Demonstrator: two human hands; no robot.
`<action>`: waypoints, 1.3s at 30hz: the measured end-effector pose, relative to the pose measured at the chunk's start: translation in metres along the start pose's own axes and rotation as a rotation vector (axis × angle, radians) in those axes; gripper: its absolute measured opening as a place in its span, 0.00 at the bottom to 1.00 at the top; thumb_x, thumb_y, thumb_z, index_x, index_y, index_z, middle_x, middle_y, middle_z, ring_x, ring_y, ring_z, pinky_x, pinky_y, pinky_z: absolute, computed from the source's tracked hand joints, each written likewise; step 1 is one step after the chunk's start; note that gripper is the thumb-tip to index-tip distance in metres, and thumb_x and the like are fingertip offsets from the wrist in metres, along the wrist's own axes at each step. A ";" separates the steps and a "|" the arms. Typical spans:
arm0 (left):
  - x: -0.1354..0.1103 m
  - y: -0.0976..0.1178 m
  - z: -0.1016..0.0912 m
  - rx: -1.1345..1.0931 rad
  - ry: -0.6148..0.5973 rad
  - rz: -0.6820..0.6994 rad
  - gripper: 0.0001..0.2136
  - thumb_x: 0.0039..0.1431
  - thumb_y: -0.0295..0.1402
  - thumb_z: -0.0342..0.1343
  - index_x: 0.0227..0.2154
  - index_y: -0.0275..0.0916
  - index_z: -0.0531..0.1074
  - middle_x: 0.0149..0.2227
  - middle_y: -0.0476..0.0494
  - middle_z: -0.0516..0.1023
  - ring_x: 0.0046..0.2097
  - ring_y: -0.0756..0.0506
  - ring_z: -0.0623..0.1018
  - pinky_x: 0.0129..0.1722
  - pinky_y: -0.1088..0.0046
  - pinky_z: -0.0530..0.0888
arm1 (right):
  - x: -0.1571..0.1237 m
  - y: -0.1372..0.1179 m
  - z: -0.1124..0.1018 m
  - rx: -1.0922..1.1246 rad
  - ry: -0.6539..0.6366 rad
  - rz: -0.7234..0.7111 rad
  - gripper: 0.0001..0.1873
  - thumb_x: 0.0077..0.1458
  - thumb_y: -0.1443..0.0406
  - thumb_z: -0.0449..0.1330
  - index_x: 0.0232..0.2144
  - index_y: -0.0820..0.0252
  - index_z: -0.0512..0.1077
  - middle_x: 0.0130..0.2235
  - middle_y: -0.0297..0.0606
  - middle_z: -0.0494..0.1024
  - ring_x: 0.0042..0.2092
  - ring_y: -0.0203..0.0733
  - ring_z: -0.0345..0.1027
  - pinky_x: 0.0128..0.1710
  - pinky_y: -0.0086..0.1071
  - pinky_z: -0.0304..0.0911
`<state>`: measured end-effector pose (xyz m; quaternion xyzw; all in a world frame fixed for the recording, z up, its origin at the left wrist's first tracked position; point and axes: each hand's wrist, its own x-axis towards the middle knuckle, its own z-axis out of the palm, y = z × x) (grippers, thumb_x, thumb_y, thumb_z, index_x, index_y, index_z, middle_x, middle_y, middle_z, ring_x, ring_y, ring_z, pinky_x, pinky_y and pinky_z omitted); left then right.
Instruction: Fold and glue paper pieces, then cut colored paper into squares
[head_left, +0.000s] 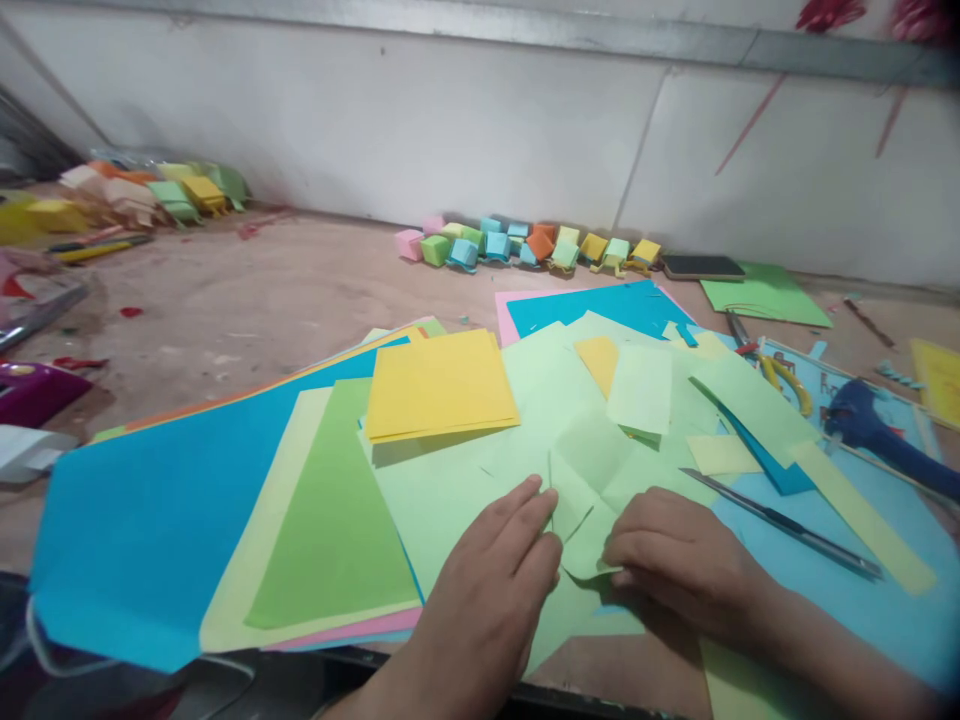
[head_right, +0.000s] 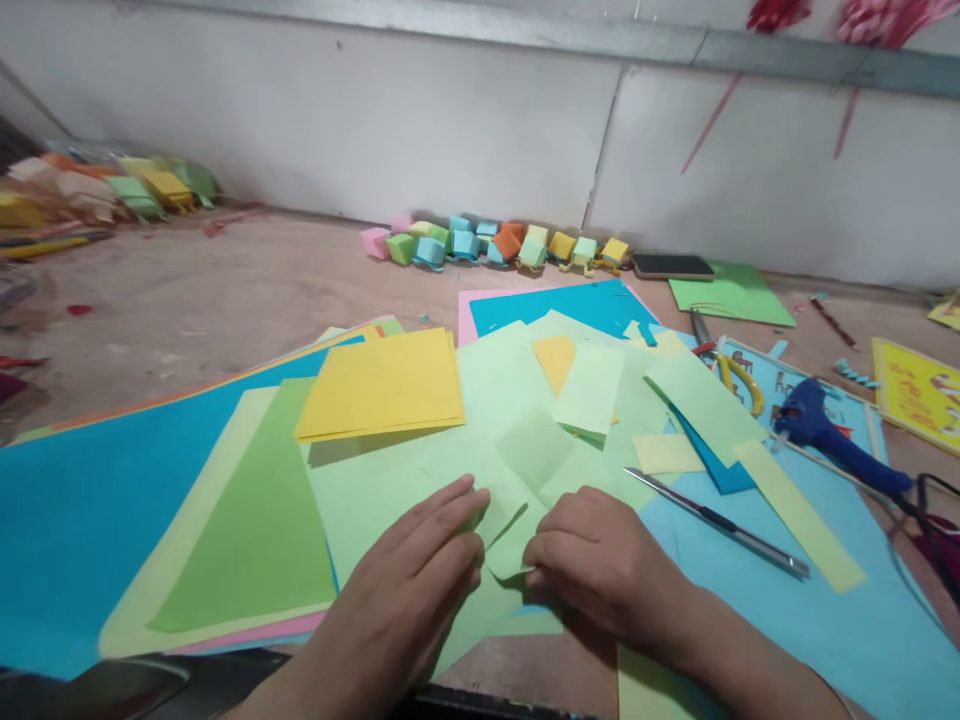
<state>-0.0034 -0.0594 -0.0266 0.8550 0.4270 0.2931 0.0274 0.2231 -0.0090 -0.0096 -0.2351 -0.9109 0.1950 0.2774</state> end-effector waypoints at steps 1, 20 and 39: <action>0.000 0.001 0.000 -0.014 -0.001 0.001 0.09 0.63 0.21 0.47 0.36 0.35 0.72 0.50 0.35 0.78 0.57 0.37 0.74 0.52 0.58 0.76 | 0.000 0.000 0.002 -0.023 -0.002 0.015 0.14 0.68 0.63 0.50 0.32 0.60 0.72 0.28 0.36 0.74 0.30 0.36 0.62 0.30 0.31 0.55; 0.011 0.003 0.004 -0.035 0.061 0.000 0.09 0.64 0.23 0.47 0.36 0.35 0.73 0.39 0.41 0.81 0.43 0.40 0.78 0.44 0.60 0.75 | 0.000 0.003 0.013 -0.478 0.105 0.268 0.25 0.68 0.58 0.48 0.19 0.59 0.62 0.20 0.30 0.62 0.24 0.34 0.53 0.28 0.31 0.47; 0.014 0.001 0.006 -0.020 0.076 0.043 0.09 0.65 0.25 0.48 0.36 0.36 0.75 0.37 0.40 0.78 0.42 0.41 0.76 0.39 0.62 0.74 | 0.002 0.002 0.014 -0.518 0.098 0.309 0.24 0.67 0.57 0.51 0.19 0.57 0.59 0.20 0.29 0.61 0.23 0.34 0.54 0.26 0.30 0.48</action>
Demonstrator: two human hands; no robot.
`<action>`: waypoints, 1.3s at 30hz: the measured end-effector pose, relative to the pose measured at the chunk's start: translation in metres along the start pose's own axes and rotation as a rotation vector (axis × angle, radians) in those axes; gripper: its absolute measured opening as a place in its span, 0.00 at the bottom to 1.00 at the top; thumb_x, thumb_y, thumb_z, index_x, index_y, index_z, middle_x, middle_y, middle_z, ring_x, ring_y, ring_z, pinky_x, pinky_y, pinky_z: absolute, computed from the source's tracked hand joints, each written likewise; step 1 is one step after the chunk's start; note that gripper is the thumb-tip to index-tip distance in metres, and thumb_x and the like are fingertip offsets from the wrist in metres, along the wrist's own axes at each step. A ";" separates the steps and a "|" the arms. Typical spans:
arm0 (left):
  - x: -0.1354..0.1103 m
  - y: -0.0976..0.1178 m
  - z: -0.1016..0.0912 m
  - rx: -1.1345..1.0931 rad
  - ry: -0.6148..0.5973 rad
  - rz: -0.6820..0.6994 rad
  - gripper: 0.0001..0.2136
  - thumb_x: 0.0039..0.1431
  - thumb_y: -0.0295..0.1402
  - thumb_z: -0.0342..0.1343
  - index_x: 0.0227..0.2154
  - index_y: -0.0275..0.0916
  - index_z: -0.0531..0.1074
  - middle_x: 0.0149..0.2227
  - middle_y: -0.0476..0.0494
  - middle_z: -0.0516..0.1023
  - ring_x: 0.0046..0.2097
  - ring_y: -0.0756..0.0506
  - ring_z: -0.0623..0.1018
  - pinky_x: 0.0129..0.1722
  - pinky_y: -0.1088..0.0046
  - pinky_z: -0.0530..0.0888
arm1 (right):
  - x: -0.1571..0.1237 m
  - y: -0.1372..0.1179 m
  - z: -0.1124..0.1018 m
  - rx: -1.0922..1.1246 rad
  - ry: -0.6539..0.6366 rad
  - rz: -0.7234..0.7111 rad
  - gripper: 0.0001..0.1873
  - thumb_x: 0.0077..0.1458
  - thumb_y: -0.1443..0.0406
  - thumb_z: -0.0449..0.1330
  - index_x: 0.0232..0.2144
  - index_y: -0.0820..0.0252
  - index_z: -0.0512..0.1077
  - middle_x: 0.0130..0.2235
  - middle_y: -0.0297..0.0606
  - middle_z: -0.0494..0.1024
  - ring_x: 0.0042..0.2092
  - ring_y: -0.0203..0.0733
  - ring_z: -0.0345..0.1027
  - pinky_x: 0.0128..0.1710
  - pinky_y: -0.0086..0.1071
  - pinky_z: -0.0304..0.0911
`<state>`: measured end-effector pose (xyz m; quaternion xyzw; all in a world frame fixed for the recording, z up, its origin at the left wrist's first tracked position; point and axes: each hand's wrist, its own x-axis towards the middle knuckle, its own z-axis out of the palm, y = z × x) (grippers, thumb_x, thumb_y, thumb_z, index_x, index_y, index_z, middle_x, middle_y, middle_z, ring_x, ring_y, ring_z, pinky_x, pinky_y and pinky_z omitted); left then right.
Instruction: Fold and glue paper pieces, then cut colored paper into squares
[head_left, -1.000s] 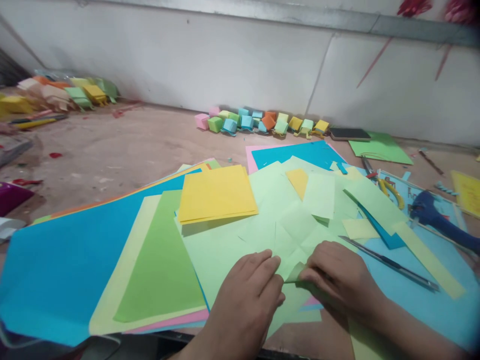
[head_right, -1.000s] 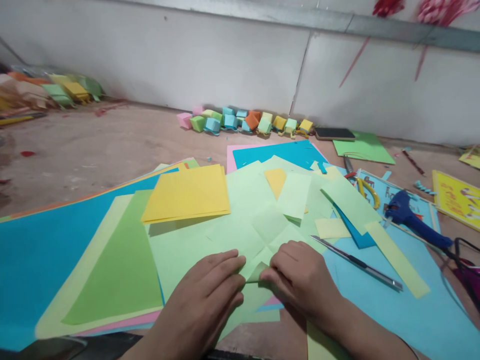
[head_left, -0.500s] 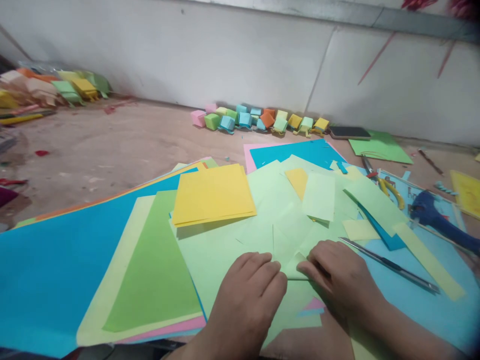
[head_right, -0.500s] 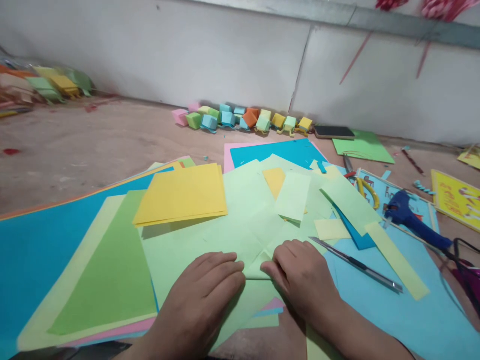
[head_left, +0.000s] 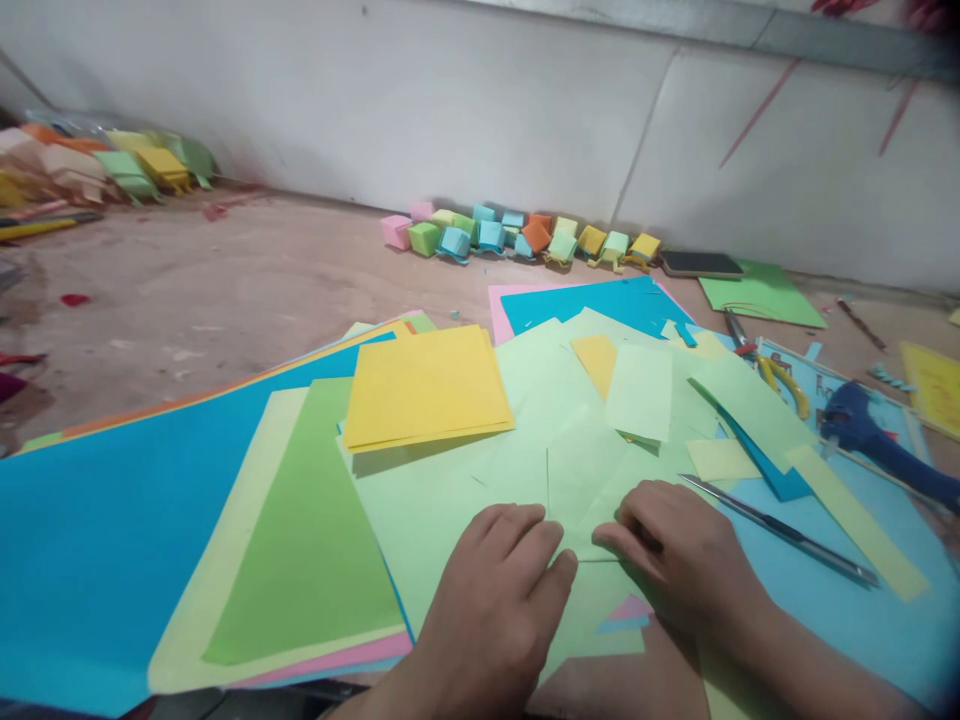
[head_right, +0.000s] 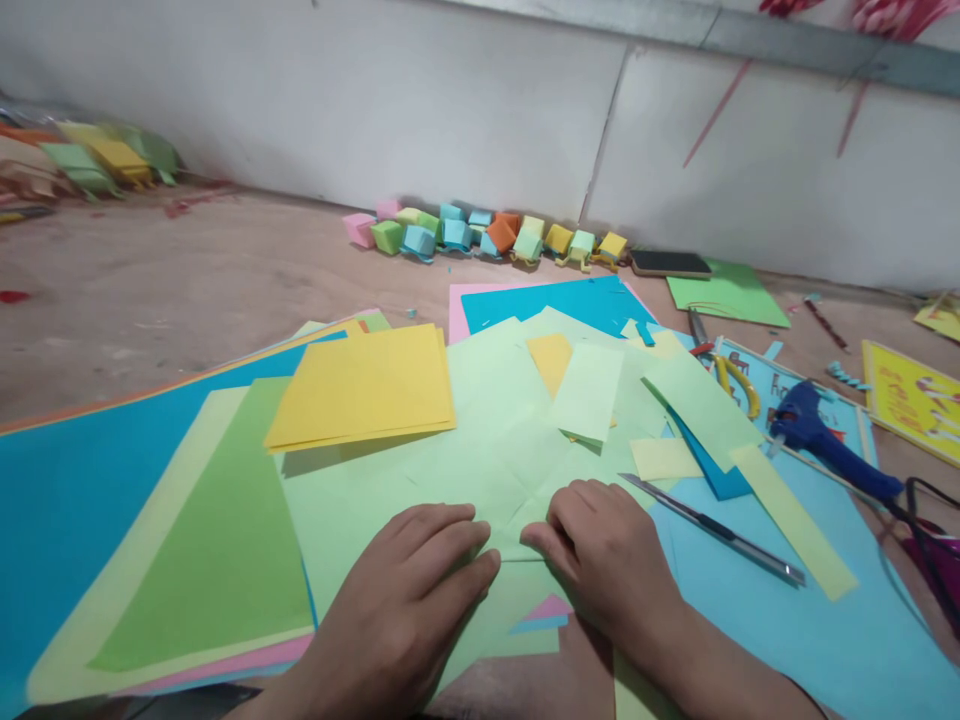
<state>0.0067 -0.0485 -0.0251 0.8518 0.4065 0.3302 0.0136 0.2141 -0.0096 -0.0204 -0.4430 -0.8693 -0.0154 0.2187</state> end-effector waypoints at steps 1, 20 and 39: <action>0.001 0.000 0.000 0.003 -0.006 0.001 0.10 0.65 0.25 0.48 0.36 0.36 0.75 0.36 0.40 0.78 0.42 0.41 0.75 0.39 0.62 0.74 | -0.001 0.000 0.000 -0.007 -0.004 0.005 0.24 0.67 0.56 0.50 0.19 0.57 0.59 0.20 0.29 0.61 0.22 0.34 0.54 0.25 0.30 0.48; 0.004 0.002 -0.002 0.050 -0.071 0.035 0.11 0.65 0.24 0.46 0.35 0.36 0.74 0.33 0.42 0.76 0.42 0.41 0.74 0.41 0.60 0.72 | -0.010 -0.031 -0.024 -0.136 -0.065 -0.450 0.14 0.57 0.76 0.50 0.41 0.74 0.75 0.26 0.42 0.72 0.29 0.43 0.58 0.31 0.41 0.50; 0.000 0.002 -0.007 0.063 -0.081 0.046 0.10 0.65 0.24 0.49 0.38 0.36 0.76 0.40 0.43 0.80 0.45 0.41 0.77 0.47 0.58 0.70 | -0.040 -0.002 -0.044 -0.383 -0.234 -0.319 0.23 0.41 0.78 0.53 0.42 0.65 0.73 0.20 0.36 0.71 0.22 0.45 0.62 0.29 0.40 0.46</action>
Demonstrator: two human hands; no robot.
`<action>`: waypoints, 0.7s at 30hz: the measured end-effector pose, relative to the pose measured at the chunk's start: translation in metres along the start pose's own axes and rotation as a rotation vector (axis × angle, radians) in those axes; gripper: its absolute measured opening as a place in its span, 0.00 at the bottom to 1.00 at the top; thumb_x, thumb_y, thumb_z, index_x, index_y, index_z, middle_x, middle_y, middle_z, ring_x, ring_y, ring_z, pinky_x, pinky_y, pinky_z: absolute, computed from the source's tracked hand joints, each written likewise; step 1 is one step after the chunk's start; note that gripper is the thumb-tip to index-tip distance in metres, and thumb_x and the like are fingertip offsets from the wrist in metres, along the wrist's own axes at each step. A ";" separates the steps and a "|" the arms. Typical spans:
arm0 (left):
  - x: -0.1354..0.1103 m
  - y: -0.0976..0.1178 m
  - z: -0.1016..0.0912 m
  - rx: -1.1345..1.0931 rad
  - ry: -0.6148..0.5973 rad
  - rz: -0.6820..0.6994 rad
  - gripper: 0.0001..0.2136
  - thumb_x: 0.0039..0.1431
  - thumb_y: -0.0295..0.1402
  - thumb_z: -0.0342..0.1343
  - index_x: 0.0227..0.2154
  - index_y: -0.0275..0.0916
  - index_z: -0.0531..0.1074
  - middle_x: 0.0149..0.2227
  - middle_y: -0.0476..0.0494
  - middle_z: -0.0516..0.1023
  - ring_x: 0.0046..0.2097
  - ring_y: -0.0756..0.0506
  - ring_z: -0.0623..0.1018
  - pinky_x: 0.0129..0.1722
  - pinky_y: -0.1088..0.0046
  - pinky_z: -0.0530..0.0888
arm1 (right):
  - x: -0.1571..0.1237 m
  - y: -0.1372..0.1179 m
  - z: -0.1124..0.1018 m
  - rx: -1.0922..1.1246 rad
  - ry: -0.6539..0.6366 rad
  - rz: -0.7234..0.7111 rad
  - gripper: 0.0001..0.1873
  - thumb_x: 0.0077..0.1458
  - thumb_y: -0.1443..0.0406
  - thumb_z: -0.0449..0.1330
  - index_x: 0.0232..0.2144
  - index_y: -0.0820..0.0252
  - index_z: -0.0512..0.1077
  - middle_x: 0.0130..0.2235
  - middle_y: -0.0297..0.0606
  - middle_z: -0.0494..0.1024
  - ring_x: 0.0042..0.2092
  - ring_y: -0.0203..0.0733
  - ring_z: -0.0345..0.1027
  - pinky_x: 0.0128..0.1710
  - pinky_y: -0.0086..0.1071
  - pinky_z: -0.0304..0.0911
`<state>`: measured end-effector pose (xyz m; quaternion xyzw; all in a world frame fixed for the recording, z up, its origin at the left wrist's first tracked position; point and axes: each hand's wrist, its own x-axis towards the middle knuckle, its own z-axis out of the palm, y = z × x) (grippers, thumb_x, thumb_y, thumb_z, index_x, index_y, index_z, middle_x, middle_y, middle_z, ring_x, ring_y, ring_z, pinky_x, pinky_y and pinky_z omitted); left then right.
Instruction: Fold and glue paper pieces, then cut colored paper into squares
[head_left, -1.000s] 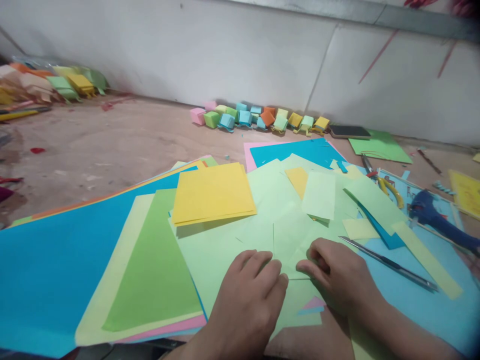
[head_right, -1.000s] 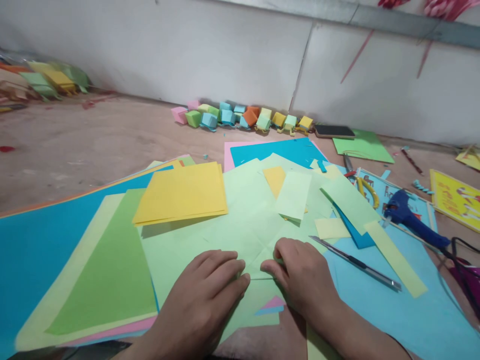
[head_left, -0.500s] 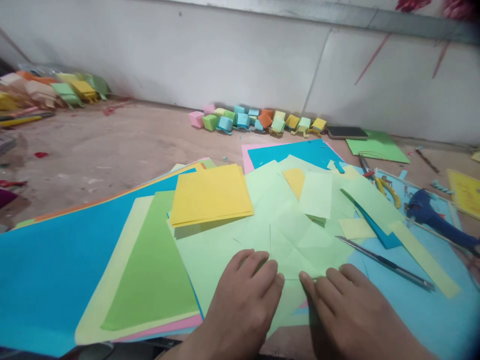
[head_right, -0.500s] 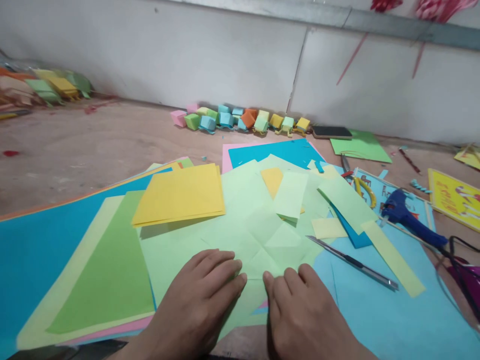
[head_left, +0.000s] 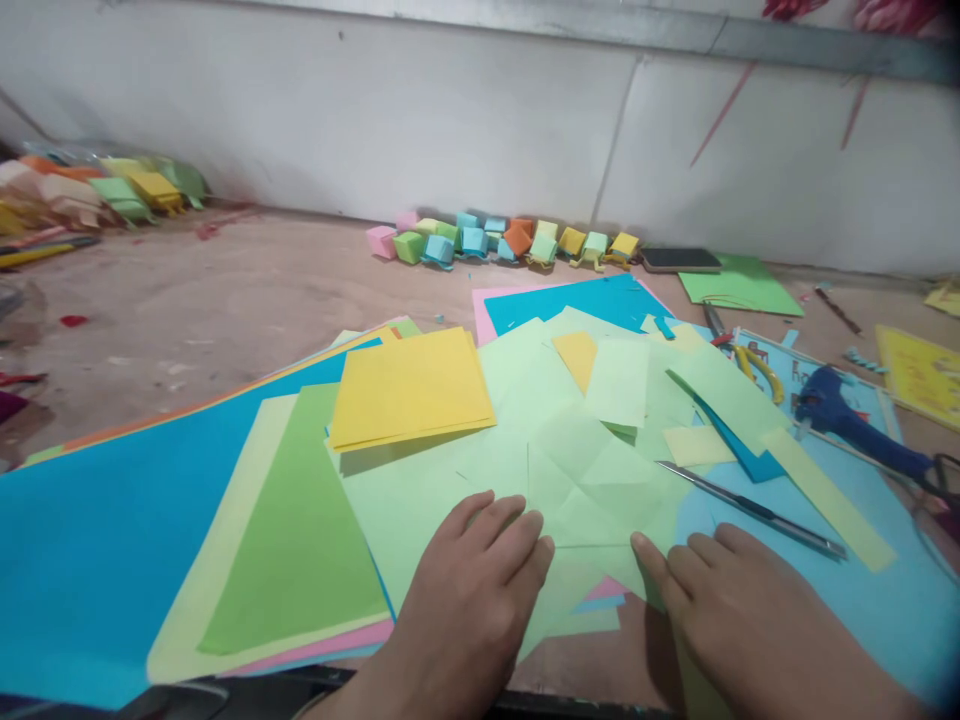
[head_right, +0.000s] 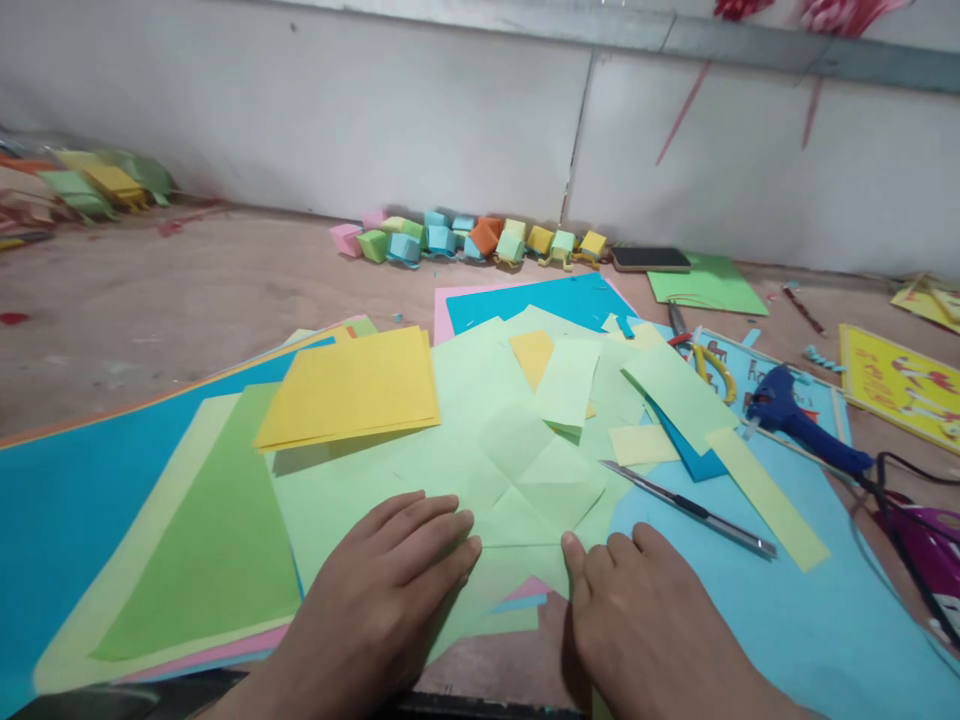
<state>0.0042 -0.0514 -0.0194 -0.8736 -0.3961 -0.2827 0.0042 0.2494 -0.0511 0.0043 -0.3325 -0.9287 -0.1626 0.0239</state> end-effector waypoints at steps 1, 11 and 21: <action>-0.001 0.000 0.000 0.018 0.000 0.012 0.10 0.65 0.24 0.48 0.38 0.36 0.76 0.41 0.43 0.81 0.46 0.41 0.77 0.49 0.58 0.70 | 0.000 0.000 0.000 0.000 -0.001 0.001 0.22 0.42 0.77 0.54 0.41 0.65 0.74 0.20 0.36 0.72 0.22 0.44 0.62 0.29 0.40 0.46; -0.004 0.004 -0.001 0.046 -0.013 0.025 0.12 0.65 0.22 0.45 0.38 0.34 0.75 0.46 0.39 0.80 0.50 0.39 0.77 0.50 0.57 0.72 | 0.011 0.004 -0.002 0.058 0.054 -0.048 0.11 0.45 0.78 0.57 0.30 0.63 0.74 0.20 0.33 0.70 0.21 0.41 0.61 0.26 0.37 0.45; 0.002 0.014 -0.003 0.076 -0.243 -0.089 0.18 0.58 0.30 0.60 0.51 0.38 0.68 0.47 0.38 0.77 0.49 0.36 0.76 0.47 0.50 0.74 | 0.028 0.012 0.001 0.215 0.242 -0.086 0.12 0.63 0.74 0.51 0.39 0.66 0.74 0.24 0.35 0.68 0.27 0.41 0.58 0.28 0.36 0.49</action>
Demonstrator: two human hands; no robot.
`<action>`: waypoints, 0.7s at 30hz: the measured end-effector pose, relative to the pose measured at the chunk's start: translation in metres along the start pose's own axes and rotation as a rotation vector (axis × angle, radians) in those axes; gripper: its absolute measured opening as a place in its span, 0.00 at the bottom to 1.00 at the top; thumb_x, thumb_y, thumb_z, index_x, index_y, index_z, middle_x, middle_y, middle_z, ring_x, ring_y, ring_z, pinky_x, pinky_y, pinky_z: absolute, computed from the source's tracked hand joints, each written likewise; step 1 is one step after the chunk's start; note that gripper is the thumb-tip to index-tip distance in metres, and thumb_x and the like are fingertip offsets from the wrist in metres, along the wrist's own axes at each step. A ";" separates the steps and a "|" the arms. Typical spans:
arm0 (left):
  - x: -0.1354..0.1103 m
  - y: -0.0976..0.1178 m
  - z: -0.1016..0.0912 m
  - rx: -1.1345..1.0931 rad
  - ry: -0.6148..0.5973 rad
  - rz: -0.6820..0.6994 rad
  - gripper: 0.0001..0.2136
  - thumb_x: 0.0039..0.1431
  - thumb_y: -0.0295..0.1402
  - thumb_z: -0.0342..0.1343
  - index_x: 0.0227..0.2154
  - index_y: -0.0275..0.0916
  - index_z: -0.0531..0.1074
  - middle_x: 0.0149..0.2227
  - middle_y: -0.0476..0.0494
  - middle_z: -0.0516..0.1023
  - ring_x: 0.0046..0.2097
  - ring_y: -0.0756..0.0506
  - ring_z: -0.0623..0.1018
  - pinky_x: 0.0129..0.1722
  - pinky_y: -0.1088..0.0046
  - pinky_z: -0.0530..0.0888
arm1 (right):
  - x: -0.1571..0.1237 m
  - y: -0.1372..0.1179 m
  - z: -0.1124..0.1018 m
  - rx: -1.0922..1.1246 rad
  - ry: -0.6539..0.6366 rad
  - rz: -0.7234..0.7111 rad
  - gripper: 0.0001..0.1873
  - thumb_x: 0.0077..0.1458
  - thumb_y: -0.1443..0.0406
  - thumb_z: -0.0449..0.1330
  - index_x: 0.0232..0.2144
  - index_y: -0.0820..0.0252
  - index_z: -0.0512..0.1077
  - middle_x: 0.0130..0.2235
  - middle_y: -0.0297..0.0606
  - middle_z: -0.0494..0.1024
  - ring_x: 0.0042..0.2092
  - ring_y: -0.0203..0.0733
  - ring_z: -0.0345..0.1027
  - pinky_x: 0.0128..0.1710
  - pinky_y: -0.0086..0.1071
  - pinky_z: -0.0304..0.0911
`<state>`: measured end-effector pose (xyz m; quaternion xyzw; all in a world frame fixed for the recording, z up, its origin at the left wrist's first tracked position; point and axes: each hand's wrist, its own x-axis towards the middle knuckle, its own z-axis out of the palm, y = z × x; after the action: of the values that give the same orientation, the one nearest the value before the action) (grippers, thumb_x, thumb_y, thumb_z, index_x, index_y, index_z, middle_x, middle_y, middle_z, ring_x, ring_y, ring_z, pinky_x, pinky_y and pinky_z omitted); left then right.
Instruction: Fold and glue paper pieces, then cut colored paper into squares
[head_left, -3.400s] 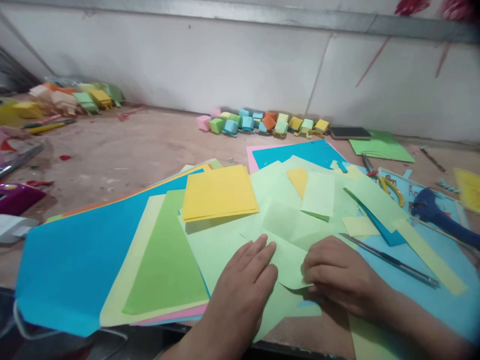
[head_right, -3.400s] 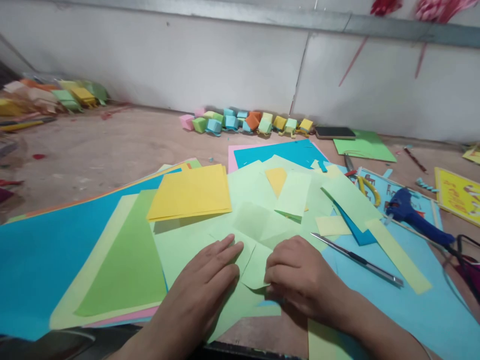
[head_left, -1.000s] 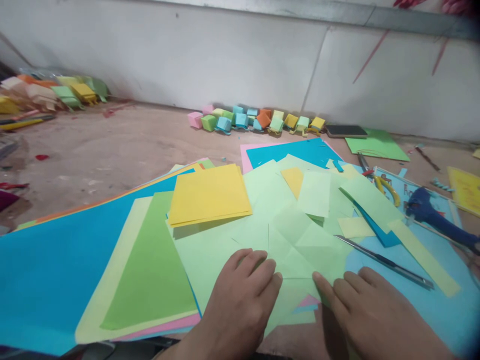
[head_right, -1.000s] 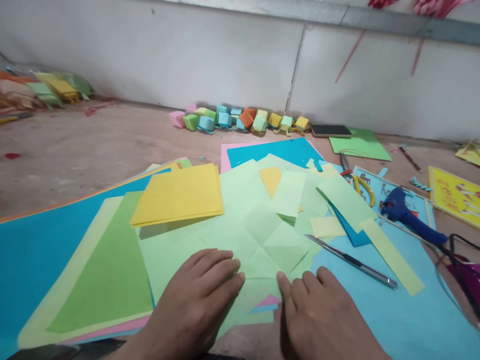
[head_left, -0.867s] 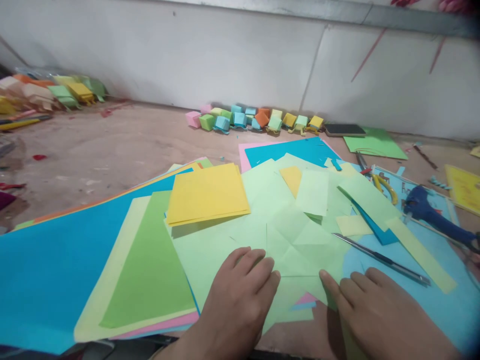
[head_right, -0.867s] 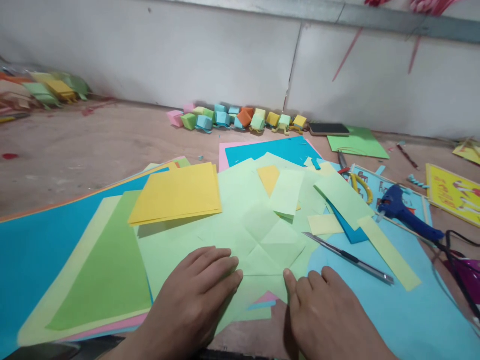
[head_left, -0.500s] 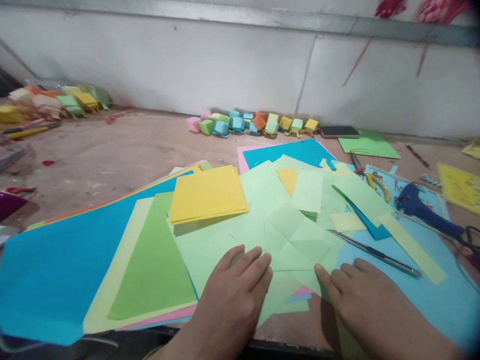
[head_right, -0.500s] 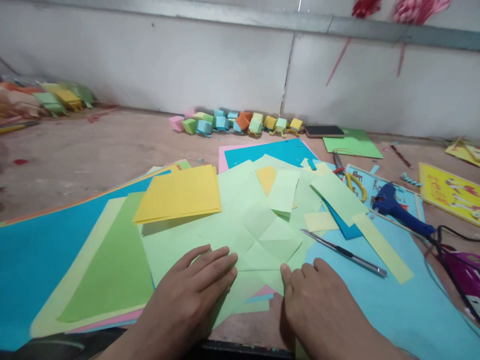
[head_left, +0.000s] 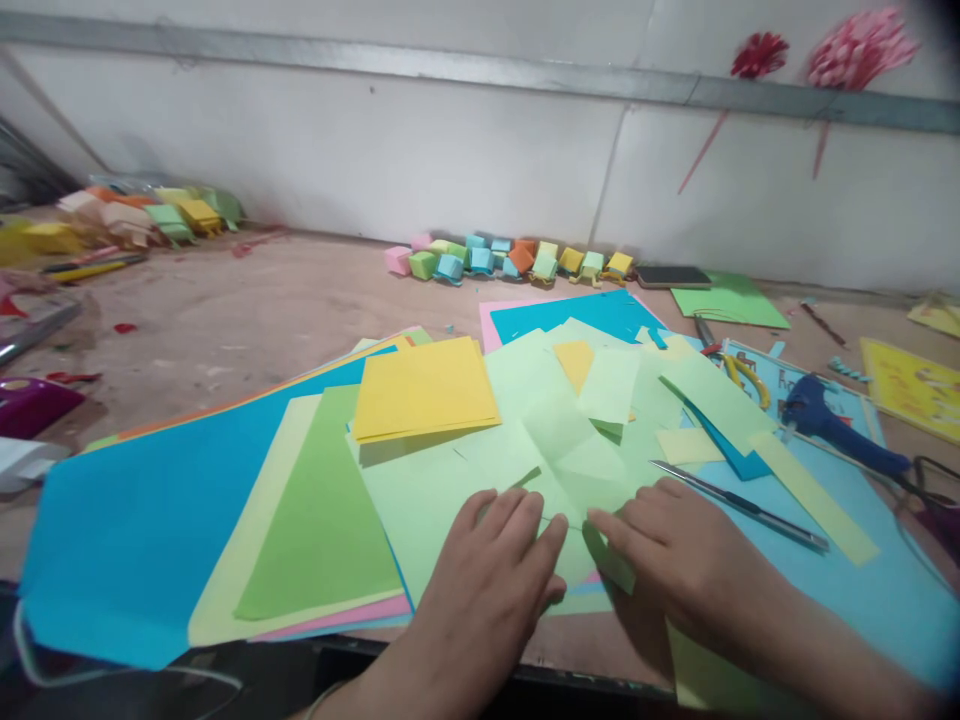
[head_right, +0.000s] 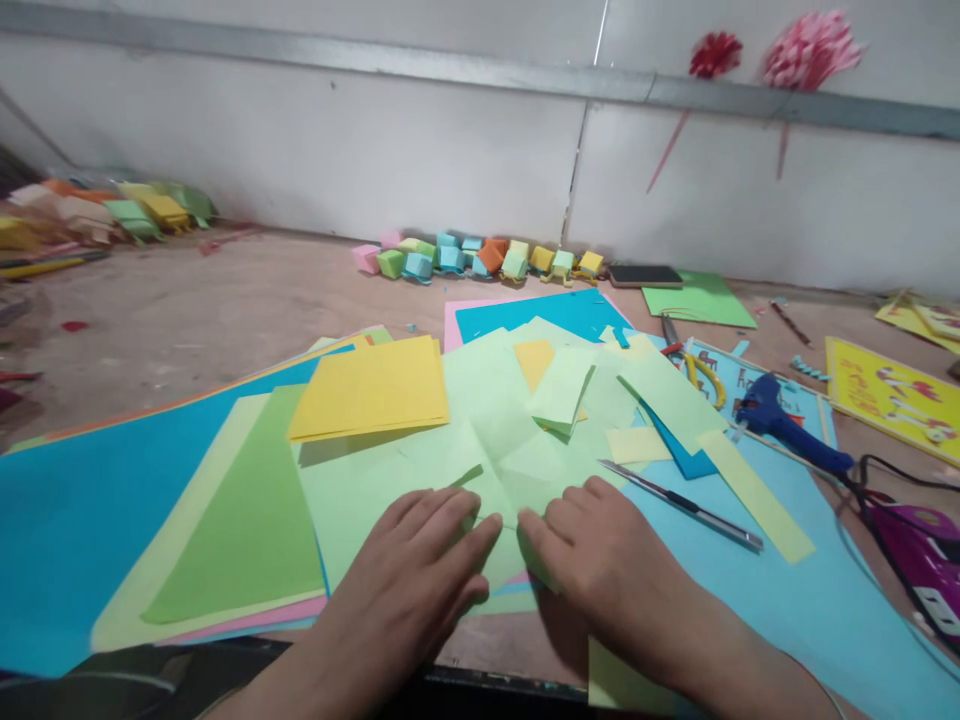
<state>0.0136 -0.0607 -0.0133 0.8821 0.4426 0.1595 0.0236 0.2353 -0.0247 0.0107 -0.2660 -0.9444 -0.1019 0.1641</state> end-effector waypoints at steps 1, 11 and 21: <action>-0.001 -0.004 -0.002 -0.003 0.013 -0.012 0.14 0.60 0.31 0.59 0.48 0.38 0.69 0.47 0.38 0.77 0.50 0.35 0.75 0.49 0.48 0.72 | 0.000 0.003 -0.001 -0.008 0.014 0.028 0.13 0.63 0.74 0.50 0.43 0.67 0.74 0.27 0.37 0.70 0.29 0.42 0.59 0.30 0.36 0.52; -0.003 -0.031 -0.016 0.036 -0.094 -0.089 0.04 0.65 0.30 0.52 0.41 0.37 0.70 0.57 0.34 0.74 0.61 0.31 0.69 0.55 0.40 0.66 | 0.014 0.001 0.008 -0.015 0.067 -0.033 0.11 0.60 0.76 0.53 0.39 0.67 0.75 0.46 0.52 0.75 0.45 0.50 0.66 0.39 0.40 0.62; 0.016 -0.057 -0.022 0.022 -0.204 -0.024 0.12 0.63 0.31 0.56 0.50 0.43 0.70 0.58 0.37 0.71 0.61 0.34 0.67 0.55 0.49 0.67 | 0.049 0.025 0.002 -0.176 -0.052 -0.209 0.16 0.61 0.75 0.50 0.47 0.62 0.72 0.50 0.50 0.77 0.49 0.51 0.68 0.43 0.44 0.61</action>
<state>-0.0283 -0.0154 0.0016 0.8886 0.4502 0.0638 0.0605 0.2092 0.0198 0.0297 -0.1823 -0.9583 -0.1938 0.1040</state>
